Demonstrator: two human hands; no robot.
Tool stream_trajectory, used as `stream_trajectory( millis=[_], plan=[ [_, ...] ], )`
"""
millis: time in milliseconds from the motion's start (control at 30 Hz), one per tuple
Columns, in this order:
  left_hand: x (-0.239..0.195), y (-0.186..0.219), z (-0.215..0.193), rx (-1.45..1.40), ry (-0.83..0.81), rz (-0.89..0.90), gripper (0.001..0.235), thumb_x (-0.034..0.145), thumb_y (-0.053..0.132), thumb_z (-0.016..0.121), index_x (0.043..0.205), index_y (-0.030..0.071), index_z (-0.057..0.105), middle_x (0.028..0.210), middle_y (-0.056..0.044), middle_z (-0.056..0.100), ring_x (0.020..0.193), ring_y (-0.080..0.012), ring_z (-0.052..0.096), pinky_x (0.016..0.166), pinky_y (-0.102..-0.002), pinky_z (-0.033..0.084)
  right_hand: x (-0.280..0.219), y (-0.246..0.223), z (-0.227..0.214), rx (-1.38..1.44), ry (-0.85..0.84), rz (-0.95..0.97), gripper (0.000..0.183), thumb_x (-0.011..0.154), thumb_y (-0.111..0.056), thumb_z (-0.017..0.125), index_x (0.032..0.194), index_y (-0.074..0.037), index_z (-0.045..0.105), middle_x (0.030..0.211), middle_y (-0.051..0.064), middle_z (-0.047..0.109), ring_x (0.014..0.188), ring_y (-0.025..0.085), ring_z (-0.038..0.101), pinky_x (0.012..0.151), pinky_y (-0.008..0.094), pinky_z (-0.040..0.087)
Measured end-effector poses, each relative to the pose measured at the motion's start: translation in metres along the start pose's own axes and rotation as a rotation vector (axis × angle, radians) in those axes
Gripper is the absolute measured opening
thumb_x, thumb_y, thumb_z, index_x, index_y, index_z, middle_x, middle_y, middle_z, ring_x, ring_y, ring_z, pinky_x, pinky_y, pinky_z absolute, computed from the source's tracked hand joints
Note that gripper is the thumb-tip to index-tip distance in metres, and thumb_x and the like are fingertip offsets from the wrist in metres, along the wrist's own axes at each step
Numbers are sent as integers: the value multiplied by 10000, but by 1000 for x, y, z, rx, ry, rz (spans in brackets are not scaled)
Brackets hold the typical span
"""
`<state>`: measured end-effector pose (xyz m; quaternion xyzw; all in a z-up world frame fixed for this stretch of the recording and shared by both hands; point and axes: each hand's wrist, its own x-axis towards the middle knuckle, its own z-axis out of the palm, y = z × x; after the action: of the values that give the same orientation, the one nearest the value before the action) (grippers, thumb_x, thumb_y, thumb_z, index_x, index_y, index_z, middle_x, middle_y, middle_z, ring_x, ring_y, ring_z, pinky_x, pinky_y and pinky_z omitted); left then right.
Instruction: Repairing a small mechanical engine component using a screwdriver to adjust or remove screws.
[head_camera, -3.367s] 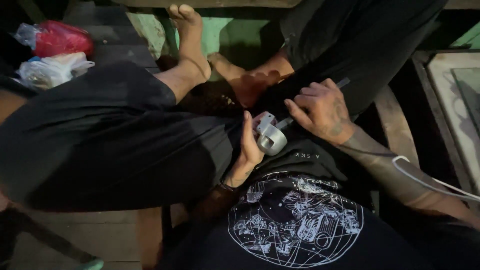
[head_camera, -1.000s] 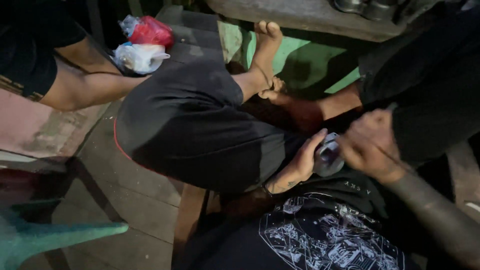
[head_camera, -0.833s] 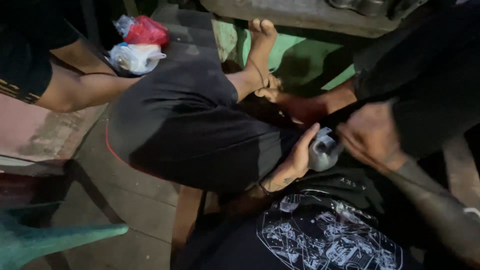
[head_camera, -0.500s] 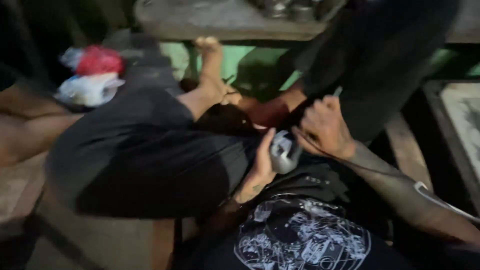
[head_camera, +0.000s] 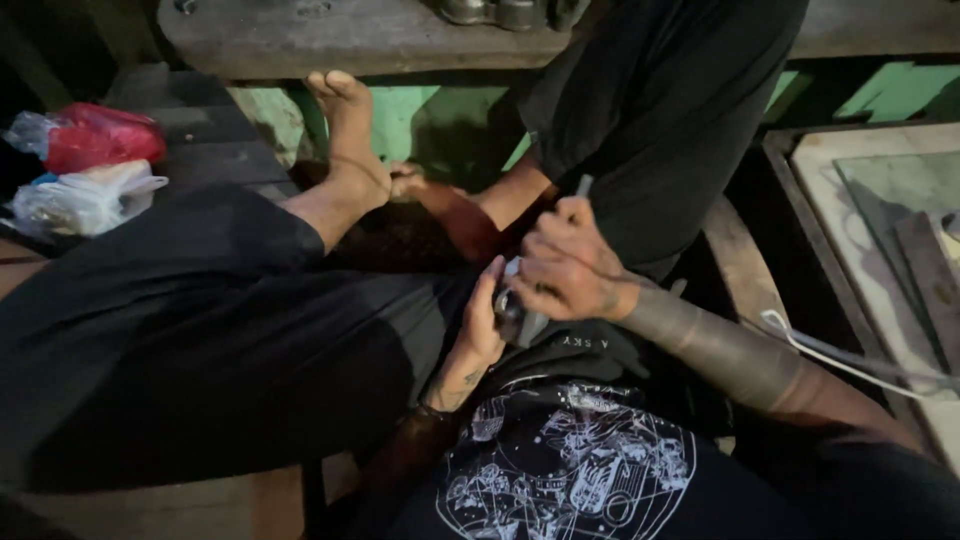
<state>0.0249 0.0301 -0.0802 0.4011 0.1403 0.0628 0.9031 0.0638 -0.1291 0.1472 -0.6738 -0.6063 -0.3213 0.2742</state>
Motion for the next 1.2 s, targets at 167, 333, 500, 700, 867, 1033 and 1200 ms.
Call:
stream_trajectory(
  millis=[167,333,500,700,867,1033,1200],
  plan=[
    [-15,11,29,-59,-51,-27,361,1025,308,625,1252,34,686,1225,-103,679,1138,-221,648,1067,-391,506,-4,30,-10,-59,-2,45,456,1024,-315,627,634,-132,475,621,53,436,607,253,447,793,408,340],
    [-23,10,12,104,-59,89,400,1102,289,473,1357,6,596,1191,-62,578,1174,-185,551,1112,-379,449,8,0,-3,35,5,-18,446,1024,-346,596,626,-163,507,650,30,426,623,255,431,760,441,331],
    [-37,34,50,105,-69,55,303,1063,326,540,1069,78,713,1014,-22,638,969,-150,632,947,-334,558,-21,62,-15,-47,-73,156,424,1032,-339,647,681,-134,524,710,84,515,678,301,515,785,436,344],
    [-59,58,85,-69,5,-57,339,990,458,639,994,125,706,980,-53,682,940,-164,648,913,-365,561,-5,19,2,224,-58,110,404,1011,-377,580,669,-172,510,707,12,507,670,251,516,770,407,356],
    [-22,14,21,23,22,-55,365,1008,436,599,1038,94,724,1040,-64,695,999,-192,664,972,-358,557,-6,25,-3,11,10,185,430,1024,-293,614,648,-127,487,674,57,493,633,290,495,741,427,365],
    [-29,35,37,1,11,-32,411,1029,455,580,1151,85,712,1123,-63,672,1090,-163,642,1033,-355,525,-6,17,6,108,-15,82,445,1043,-339,566,643,-164,477,677,18,497,642,253,492,738,402,391],
    [-70,76,102,1,28,-96,522,985,531,584,1149,58,730,1133,-99,705,1064,-241,658,999,-420,542,10,11,-14,121,-29,137,450,1042,-298,568,619,-190,457,628,-19,458,593,228,509,658,368,396]
  ],
)
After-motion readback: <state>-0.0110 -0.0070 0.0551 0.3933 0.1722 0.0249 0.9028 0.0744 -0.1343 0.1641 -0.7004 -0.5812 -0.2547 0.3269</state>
